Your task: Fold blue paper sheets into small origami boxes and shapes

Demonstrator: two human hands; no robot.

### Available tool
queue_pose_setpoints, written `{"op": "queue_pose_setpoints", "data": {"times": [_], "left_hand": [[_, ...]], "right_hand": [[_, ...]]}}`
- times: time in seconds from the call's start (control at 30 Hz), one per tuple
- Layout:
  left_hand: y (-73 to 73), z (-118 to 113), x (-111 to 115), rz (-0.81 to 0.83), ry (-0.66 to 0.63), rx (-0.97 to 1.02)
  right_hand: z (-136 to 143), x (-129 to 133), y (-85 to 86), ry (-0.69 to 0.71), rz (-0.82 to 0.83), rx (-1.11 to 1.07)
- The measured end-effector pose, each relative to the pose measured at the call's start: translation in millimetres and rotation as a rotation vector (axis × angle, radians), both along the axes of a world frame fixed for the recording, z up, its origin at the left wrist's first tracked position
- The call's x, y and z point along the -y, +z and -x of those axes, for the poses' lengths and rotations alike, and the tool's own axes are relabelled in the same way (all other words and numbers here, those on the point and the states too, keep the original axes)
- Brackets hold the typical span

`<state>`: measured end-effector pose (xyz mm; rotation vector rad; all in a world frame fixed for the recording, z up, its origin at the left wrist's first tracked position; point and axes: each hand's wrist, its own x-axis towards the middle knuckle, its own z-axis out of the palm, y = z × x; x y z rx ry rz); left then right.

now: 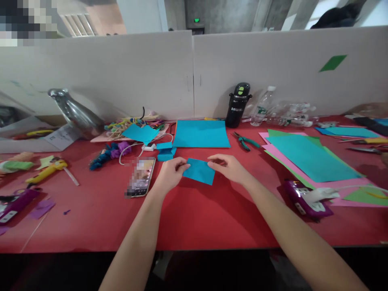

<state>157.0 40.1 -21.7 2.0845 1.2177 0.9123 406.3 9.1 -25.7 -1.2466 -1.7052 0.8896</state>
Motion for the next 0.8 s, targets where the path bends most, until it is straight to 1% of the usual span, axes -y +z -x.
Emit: {"op": "queue_pose_setpoints", "data": {"times": [0.07,0.17,0.23,0.3,0.37,0.57,0.7,0.8], "left_hand": [[0.2,-4.5,3.3,0.051,-0.086,0.024],[0.9,-15.3,10.4,0.173,-0.237,0.068],[1.1,-23.2,14.7,0.220,-0.287,0.099],[0.7,-29.7,17.1,0.210,-0.280,0.095],[-0.6,-33.6,17.5,0.183,-0.260,0.080],[-6.5,-31.7,10.7,0.034,-0.117,0.067],[-9.5,-28.3,5.7,-0.020,-0.092,0.071],[-9.5,-27.4,4.2,-0.010,-0.102,0.063]], "right_hand": [[2.3,1.2,0.2,0.057,0.008,0.010],[4.2,4.0,1.1,0.152,-0.006,0.022],[4.9,5.4,1.5,0.209,-0.014,0.031],[5.2,6.0,1.2,0.247,-0.008,0.048],[5.2,6.0,0.5,0.246,-0.002,0.059],[2.2,4.5,0.7,0.143,-0.035,0.105],[-1.3,2.5,1.8,0.187,-0.030,0.094],[-3.0,1.9,0.7,0.138,-0.064,0.144]]}}
